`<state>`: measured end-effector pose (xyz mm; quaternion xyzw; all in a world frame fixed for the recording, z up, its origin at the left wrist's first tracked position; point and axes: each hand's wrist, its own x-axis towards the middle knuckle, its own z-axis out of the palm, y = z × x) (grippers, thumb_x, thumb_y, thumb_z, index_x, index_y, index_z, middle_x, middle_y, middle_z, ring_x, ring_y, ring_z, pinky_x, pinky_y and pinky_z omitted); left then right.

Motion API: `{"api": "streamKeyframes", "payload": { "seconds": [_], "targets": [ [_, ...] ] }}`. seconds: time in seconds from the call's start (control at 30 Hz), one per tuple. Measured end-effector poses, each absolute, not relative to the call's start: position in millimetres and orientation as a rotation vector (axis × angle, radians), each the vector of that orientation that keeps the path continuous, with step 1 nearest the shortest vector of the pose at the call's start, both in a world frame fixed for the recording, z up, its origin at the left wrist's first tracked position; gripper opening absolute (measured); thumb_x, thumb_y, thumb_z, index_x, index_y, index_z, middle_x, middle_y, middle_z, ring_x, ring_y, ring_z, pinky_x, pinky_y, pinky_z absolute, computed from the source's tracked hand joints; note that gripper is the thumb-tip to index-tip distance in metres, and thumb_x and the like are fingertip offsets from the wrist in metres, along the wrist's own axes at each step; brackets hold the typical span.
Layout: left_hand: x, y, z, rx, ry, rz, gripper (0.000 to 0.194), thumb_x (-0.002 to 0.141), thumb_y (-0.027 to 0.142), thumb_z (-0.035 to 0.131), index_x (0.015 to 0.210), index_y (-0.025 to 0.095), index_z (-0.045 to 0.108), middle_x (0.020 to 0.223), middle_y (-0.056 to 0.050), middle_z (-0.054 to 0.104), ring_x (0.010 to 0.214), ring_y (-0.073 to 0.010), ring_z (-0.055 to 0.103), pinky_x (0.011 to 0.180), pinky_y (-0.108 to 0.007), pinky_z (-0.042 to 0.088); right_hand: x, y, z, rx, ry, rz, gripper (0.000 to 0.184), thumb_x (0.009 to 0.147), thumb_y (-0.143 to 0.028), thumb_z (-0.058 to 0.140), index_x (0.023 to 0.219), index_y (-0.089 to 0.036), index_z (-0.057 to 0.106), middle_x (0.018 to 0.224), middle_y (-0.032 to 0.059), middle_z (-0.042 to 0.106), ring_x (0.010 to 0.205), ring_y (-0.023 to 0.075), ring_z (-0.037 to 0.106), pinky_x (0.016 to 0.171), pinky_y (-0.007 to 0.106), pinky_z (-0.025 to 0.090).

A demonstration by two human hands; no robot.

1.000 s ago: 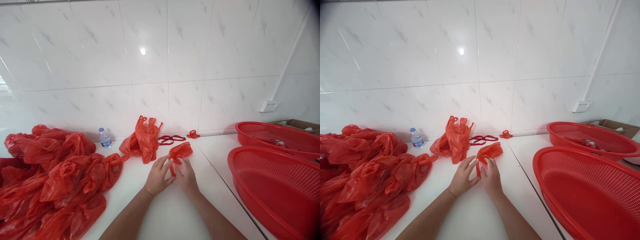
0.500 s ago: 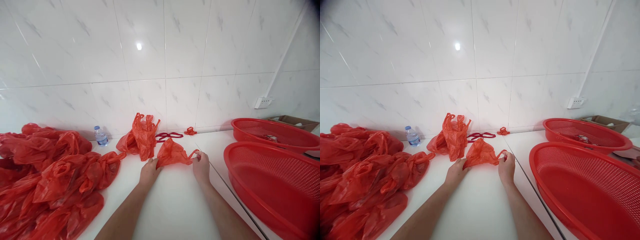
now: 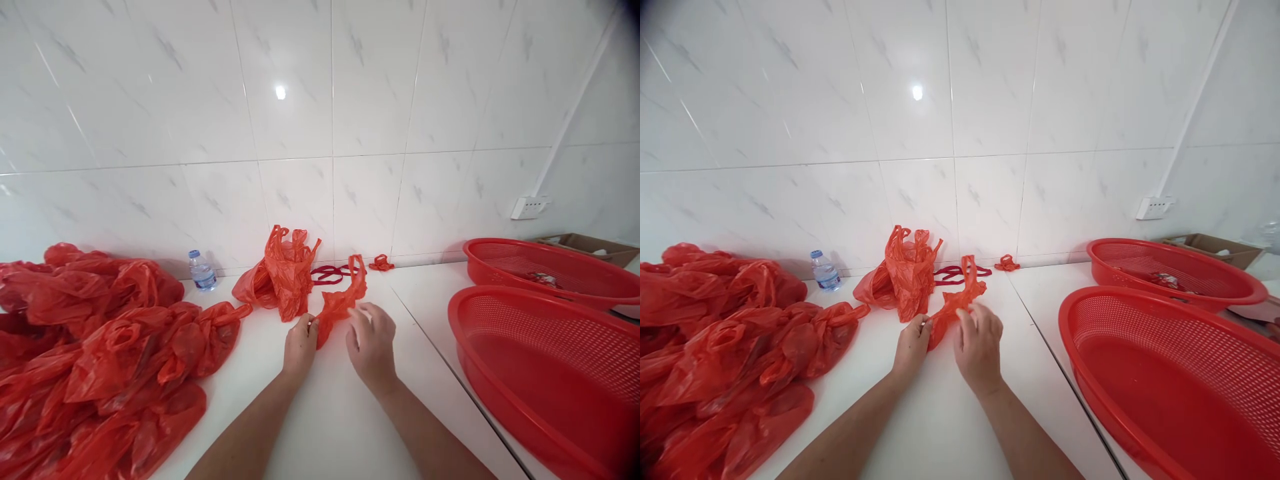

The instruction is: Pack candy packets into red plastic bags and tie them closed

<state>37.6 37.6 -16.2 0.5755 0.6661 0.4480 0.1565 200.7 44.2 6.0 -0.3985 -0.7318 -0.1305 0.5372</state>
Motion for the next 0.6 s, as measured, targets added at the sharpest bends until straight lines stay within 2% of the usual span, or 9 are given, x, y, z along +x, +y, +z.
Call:
{"api": "streamKeyframes", "payload": {
  "seconds": [0.1, 0.2, 0.3, 0.4, 0.53, 0.6],
  "targets": [
    [44, 35, -15, 1.632, 1.805, 1.34, 0.027, 0.088, 0.04, 0.037, 0.075, 0.021, 0.052, 0.056, 0.004, 0.048, 0.051, -0.0121, 0.043, 0.05, -0.022, 0.028, 189, 33, 4, -0.772, -1.917, -0.165, 0.026, 0.085, -0.011, 0.04, 0.104, -0.02, 0.056, 0.104, 0.0097, 0.055, 0.099, 0.0213, 0.053, 0.086, 0.037, 0.044],
    [52, 32, -13, 1.595, 1.666, 1.403, 0.028, 0.087, 0.042, 0.042, 0.073, 0.021, 0.053, 0.058, 0.004, 0.049, 0.053, -0.0118, 0.043, 0.051, -0.022, 0.03, 185, 35, -2, -0.758, -2.049, -0.034, 0.028, 0.088, -0.013, 0.034, 0.107, -0.02, 0.053, 0.108, 0.0102, 0.055, 0.097, 0.0203, 0.054, 0.08, 0.033, 0.046],
    [56, 29, -9, 1.521, 1.555, 1.471, 0.03, 0.087, 0.045, 0.04, 0.073, 0.02, 0.05, 0.058, 0.004, 0.046, 0.052, -0.0108, 0.04, 0.05, -0.021, 0.032, 192, 48, -9, -1.016, -2.062, 0.018, 0.028, 0.09, -0.018, 0.033, 0.111, -0.018, 0.05, 0.106, 0.0109, 0.057, 0.084, 0.02, 0.058, 0.068, 0.03, 0.045],
    [57, 27, -4, 1.45, 1.444, 1.582, 0.03, 0.088, 0.045, 0.04, 0.074, 0.02, 0.047, 0.06, 0.004, 0.043, 0.054, -0.01, 0.039, 0.052, -0.02, 0.035, 208, 63, -13, -1.388, -1.957, 0.181, 0.024, 0.089, -0.025, 0.038, 0.107, -0.018, 0.051, 0.097, 0.0099, 0.061, 0.069, 0.0191, 0.059, 0.056, 0.027, 0.039],
    [53, 30, 1, 1.089, 1.091, 1.808, 0.028, 0.085, 0.042, 0.051, 0.071, 0.019, 0.044, 0.069, 0.004, 0.045, 0.063, -0.0089, 0.043, 0.06, -0.02, 0.038, 232, 82, -14, -1.677, -1.724, 0.358, 0.023, 0.088, -0.033, 0.037, 0.091, -0.016, 0.053, 0.073, 0.0097, 0.062, 0.059, 0.0225, 0.058, 0.05, 0.029, 0.035],
    [51, 33, 0, 0.877, 0.918, 1.804, 0.029, 0.082, 0.042, 0.055, 0.071, 0.019, 0.041, 0.071, 0.005, 0.045, 0.063, -0.0079, 0.044, 0.06, -0.019, 0.04, 239, 87, -14, -1.724, -1.646, 0.386, 0.027, 0.089, -0.036, 0.035, 0.09, -0.015, 0.052, 0.069, 0.0105, 0.062, 0.057, 0.0236, 0.058, 0.047, 0.029, 0.035]
  ]
}}
